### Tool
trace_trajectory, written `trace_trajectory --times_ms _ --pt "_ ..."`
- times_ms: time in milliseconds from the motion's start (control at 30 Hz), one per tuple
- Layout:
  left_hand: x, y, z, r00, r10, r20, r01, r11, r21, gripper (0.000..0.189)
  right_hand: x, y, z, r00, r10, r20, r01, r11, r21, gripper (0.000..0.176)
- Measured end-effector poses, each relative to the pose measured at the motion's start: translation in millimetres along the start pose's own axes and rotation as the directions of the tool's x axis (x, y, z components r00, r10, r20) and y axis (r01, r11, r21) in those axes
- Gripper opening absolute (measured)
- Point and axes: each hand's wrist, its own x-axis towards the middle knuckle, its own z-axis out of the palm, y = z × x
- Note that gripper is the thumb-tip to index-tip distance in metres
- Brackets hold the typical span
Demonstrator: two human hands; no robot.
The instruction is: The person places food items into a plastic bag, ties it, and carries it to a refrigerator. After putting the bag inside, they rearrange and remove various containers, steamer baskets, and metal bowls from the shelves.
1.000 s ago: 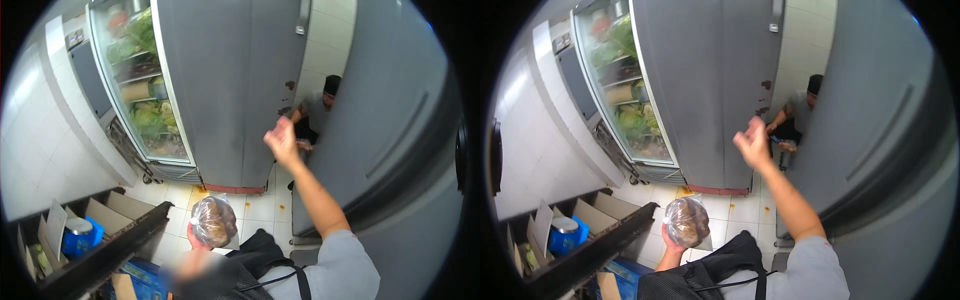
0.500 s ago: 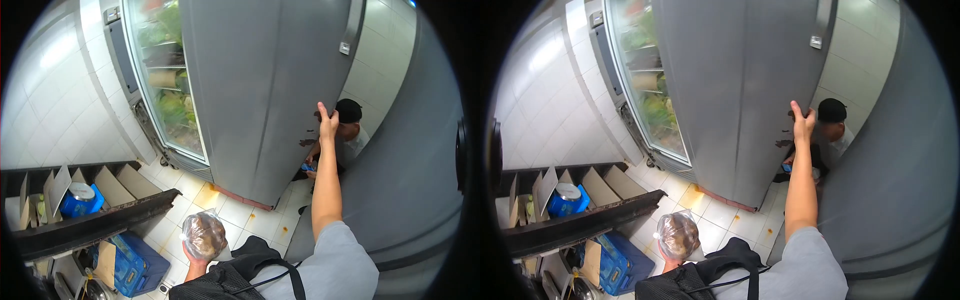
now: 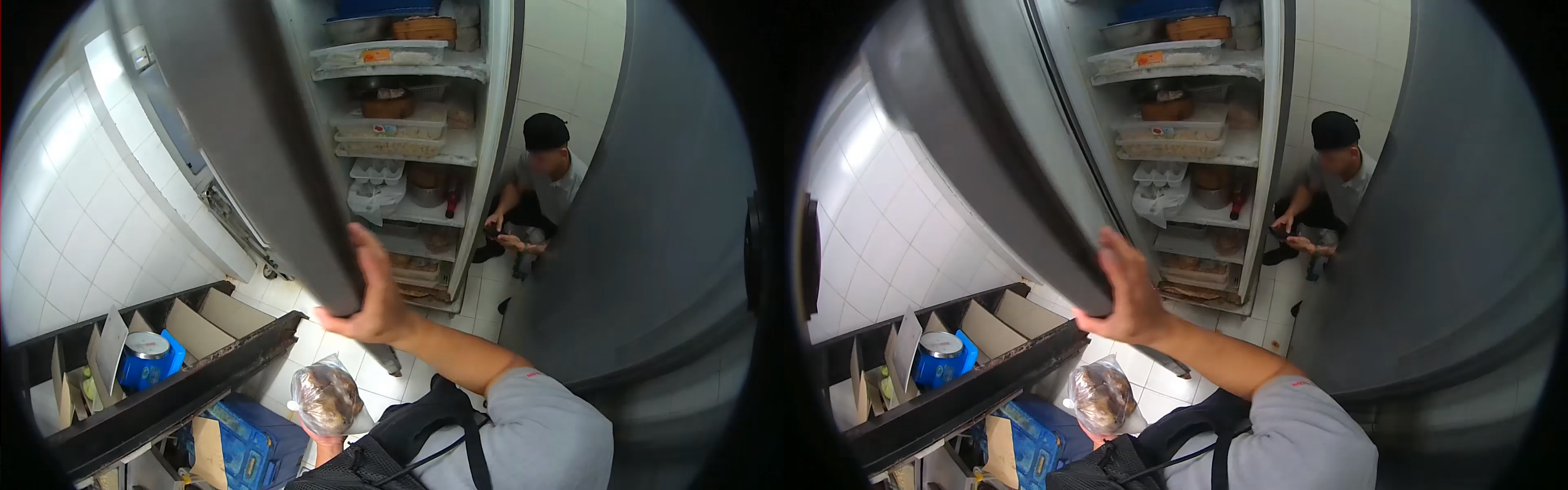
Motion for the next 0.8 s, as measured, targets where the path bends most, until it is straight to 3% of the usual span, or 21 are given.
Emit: trace_trajectory --times_ms 33,133,200,333,400,433,500,567,667,700,733,767,800 --pt "-2 0 7 1.0 0.011 -0.021 -0.011 1.0 0.01 0.067 1 0 22 0.994 -0.103 -0.032 0.103 0.995 -0.013 0.118" --pt "-7 1 17 0.999 0.029 -0.021 -0.028 0.999 0.019 0.067 8 -7 73 0.989 -0.117 -0.087 0.128 0.983 0.129 0.103" --pt "-12 4 20 1.0 0.027 0.016 -0.027 1.0 0.007 0.067 14 -11 101 0.989 -0.109 -0.095 0.12 0.987 0.11 0.102" --pt "-20 10 28 0.987 -0.003 0.161 0.006 1.0 -0.016 0.067 18 -19 138 0.99 -0.098 -0.1 0.105 0.992 0.071 0.098" --pt "-27 13 56 0.963 -0.073 0.259 0.101 0.99 -0.098 0.068 16 -24 150 0.994 -0.084 -0.074 0.089 0.993 0.073 0.095" --pt "-25 14 47 0.962 -0.075 0.262 0.104 0.99 -0.098 0.068 12 -25 158 0.994 -0.086 -0.075 0.091 0.993 0.07 0.095" --pt "-14 14 18 0.992 -0.121 0.038 0.127 0.96 -0.249 0.071 5 -23 172 0.993 -0.11 -0.042 0.114 0.987 0.109 0.096" --pt "-7 17 0 0.985 -0.16 0.061 0.17 0.947 -0.272 0.071 -1 -26 178 0.992 -0.123 -0.005 0.123 0.986 0.112 0.095" --pt "-2 29 3 0.962 -0.241 0.126 0.267 0.924 -0.274 0.072 4 -45 167 0.959 -0.089 0.271 0.012 0.961 0.275 0.087" --pt "0 31 14 0.946 -0.277 0.167 0.312 0.916 -0.253 0.072 3 -45 157 0.96 -0.09 0.266 0.018 0.965 0.263 0.087" --pt "3 30 23 0.966 -0.247 0.071 0.25 0.968 -0.027 0.073 1 -42 144 0.879 -0.006 0.476 -0.143 0.951 0.274 0.08" --pt "7 30 30 0.963 -0.257 0.08 0.26 0.965 -0.021 0.073 -3 -39 130 0.746 0.065 0.663 -0.302 0.92 0.249 0.075" --pt "12 31 36 0.949 -0.295 0.109 0.295 0.955 0.01 0.068 -11 -34 114 0.733 0.122 0.669 -0.383 0.887 0.257 0.07"
